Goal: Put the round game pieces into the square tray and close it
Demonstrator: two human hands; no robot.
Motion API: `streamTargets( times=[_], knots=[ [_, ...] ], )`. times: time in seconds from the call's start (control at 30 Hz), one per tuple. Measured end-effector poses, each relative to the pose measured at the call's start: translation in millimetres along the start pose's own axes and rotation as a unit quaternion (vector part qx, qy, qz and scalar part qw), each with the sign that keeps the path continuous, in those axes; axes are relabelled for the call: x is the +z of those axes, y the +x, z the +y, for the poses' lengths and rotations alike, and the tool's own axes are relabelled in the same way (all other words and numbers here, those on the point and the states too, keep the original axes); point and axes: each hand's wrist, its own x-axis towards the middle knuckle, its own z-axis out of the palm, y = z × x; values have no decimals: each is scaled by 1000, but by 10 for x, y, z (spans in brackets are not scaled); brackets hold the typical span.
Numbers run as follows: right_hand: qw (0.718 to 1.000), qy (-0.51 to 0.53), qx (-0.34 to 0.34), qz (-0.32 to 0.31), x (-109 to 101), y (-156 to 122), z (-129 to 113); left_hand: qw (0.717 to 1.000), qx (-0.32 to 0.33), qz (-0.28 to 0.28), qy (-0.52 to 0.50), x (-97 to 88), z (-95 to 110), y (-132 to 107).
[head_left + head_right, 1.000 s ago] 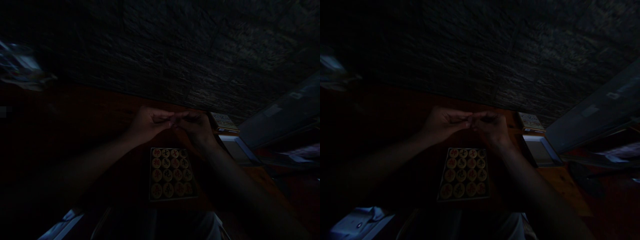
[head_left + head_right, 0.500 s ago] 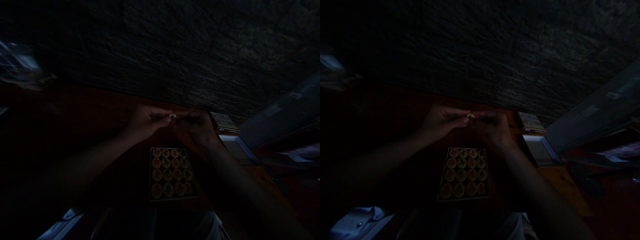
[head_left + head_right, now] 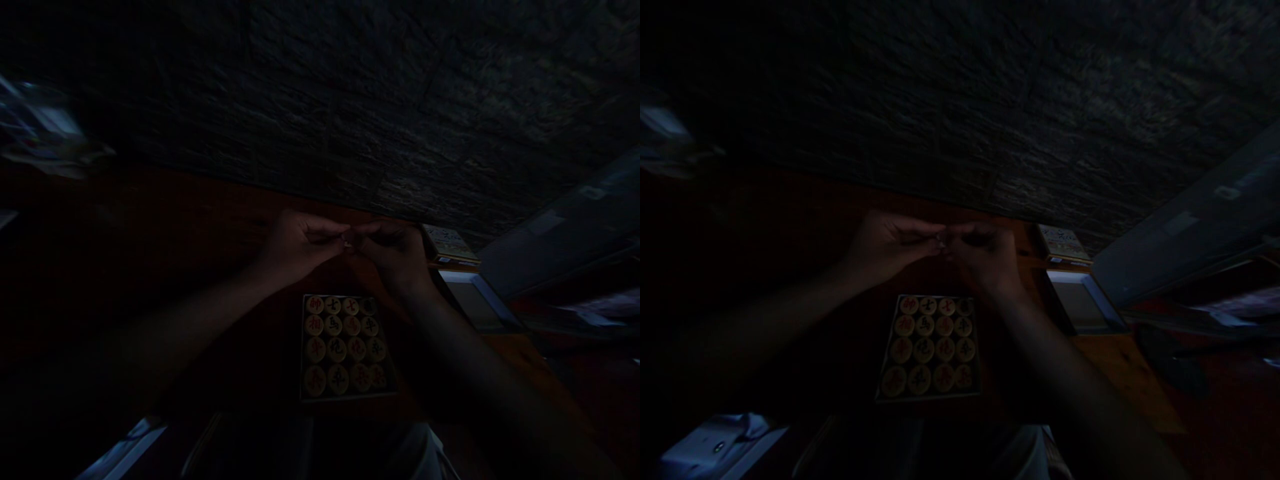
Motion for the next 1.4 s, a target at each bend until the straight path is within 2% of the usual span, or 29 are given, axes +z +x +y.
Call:
streamTargets(
  times=[0.27,0.57,0.73,0.93,1.13,1.4],
  knots=[
    [1000,20,-8,-11,-21,28,26,1000,11,-15,-25,9,16,2],
    [1000,26,-4,-16,-28,11,38,999,-14,-23,-23,9,37,-8],
    [999,27,26,-22,-74,32,30,1000,-19,6,-19,-14,32,5],
    [998,37,21,-34,-73,25,25,999,-17,31,-32,-15,13,-9],
    [1000,25,3,-12,-2,8,-20,1000,-5,11,-13,8,37,-6],
    [1000,16,-11,-8,-13,11,0,1000,1,-15,-18,10,63,-8]
  ],
)
